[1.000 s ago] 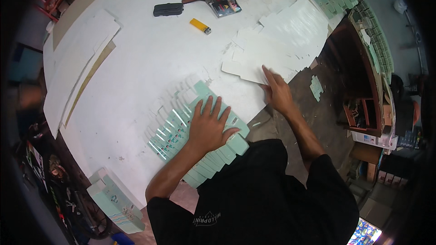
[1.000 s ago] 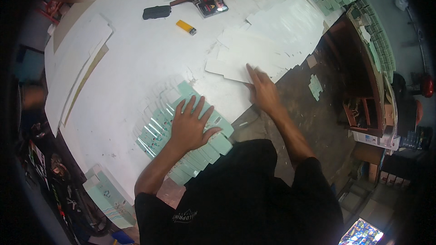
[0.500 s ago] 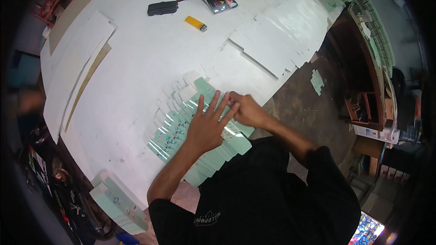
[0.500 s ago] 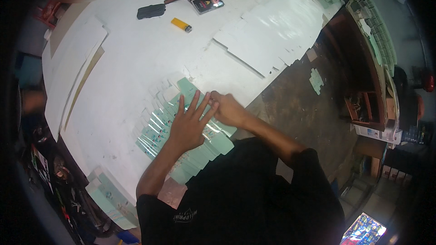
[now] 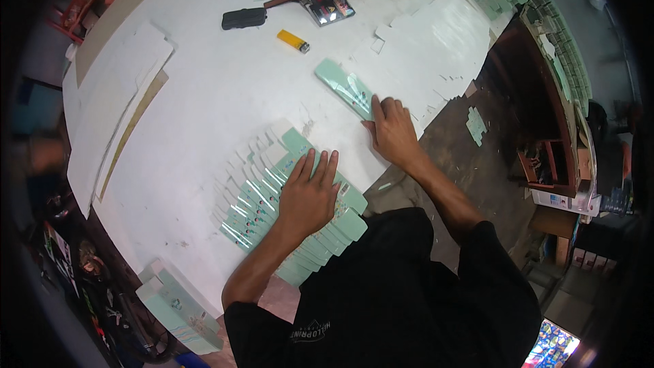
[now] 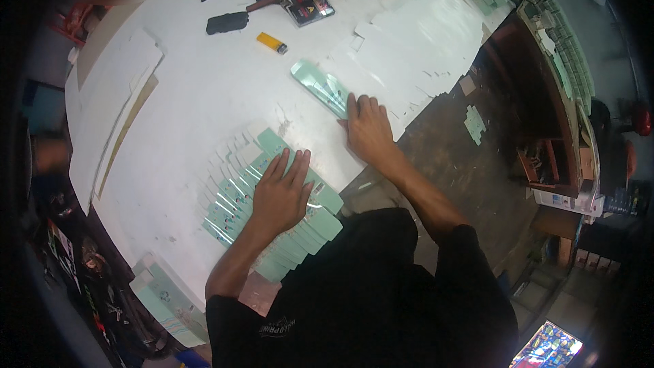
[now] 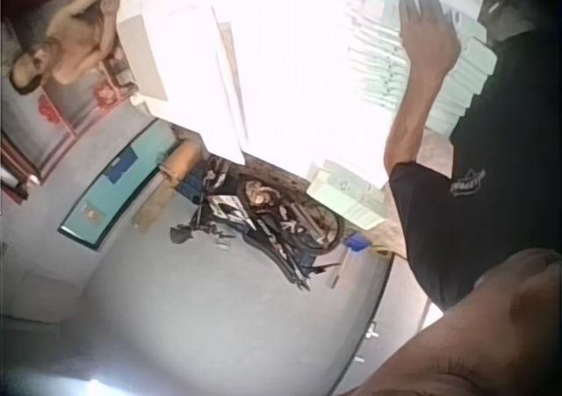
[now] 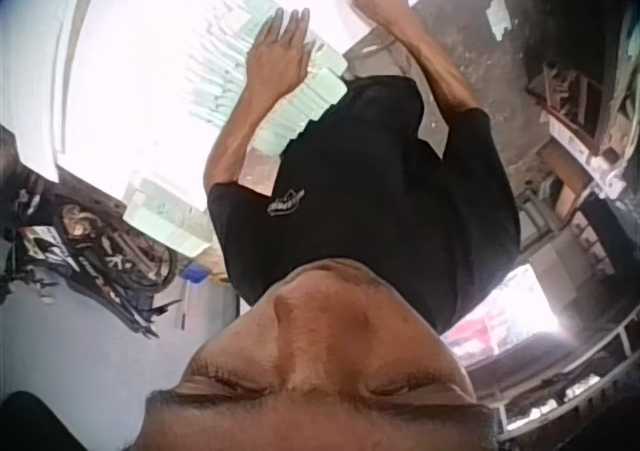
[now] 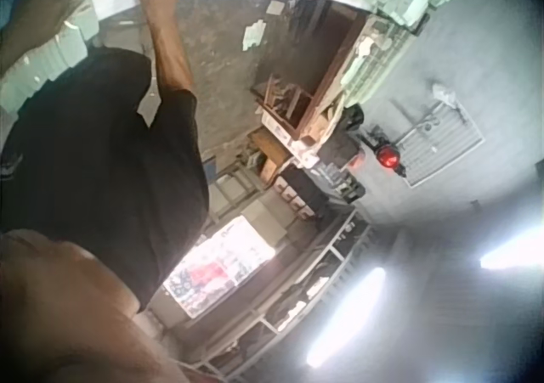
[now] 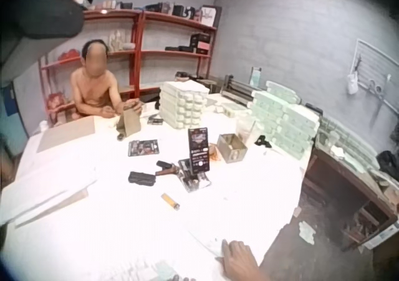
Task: The person gathers and aligns a stack of light green paper sheets on a white table, then separates and restacks them. The person also moves white paper sheets aside and handles a small box on the table.
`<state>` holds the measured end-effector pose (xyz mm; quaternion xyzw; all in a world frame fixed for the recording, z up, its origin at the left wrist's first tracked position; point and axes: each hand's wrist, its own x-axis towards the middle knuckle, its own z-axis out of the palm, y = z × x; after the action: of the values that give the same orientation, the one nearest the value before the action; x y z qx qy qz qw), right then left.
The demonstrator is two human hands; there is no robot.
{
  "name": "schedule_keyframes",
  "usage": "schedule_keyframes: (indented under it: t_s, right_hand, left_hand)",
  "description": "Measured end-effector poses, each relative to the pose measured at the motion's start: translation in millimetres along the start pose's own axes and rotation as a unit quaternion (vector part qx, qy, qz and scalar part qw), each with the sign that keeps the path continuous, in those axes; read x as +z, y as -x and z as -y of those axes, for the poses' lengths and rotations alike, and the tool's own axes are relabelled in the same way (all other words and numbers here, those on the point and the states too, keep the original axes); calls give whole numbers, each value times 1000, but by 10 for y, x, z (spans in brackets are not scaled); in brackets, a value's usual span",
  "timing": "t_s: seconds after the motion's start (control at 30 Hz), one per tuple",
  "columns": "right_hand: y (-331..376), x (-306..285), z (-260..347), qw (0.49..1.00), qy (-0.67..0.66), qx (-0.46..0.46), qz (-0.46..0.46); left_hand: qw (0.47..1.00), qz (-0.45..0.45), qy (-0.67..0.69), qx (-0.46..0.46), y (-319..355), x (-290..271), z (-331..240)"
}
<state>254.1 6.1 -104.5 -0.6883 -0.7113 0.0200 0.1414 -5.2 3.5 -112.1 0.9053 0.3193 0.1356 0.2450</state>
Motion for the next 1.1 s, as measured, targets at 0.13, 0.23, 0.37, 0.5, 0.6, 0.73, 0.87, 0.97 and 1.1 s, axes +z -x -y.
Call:
schedule_keyframes:
  t_s: [0.13, 0.23, 0.37, 0.5, 0.6, 0.73, 0.87, 0.97, 1.1]
  right_hand:
    - [330, 104, 144, 931, -355, 33, 71]
    - [346, 161, 347, 853, -440, 80, 270]
    - [133, -173, 351, 898, -313, 121, 283]
    - [153, -39, -460, 995, -8, 28, -96]
    - [169, -128, -557, 972, -214, 91, -38]
    - [84, -132, -112, 993, -67, -59, -80]
    - [92, -71, -65, 994, -90, -29, -58]
    - [133, -335, 423, 857, -446, 207, 156]
    - [293, 75, 168, 931, -296, 117, 179]
  left_hand:
    - [993, 21, -106, 40, -71, -181, -103]
    - [987, 79, -124, 60, -89, -186, -112]
    - [983, 143, -100, 60, -76, -204, -23]
    - [990, 105, -79, 58, -83, -223, -53]
    - [995, 56, -71, 52, -146, -77, -17]
    - [998, 23, -33, 40, -92, 69, 9]
    - [999, 33, 3, 26, -118, 47, 9]
    - [989, 41, -142, 16, -154, -109, -135]
    - [978, 141, -116, 105, -202, -53, 10]
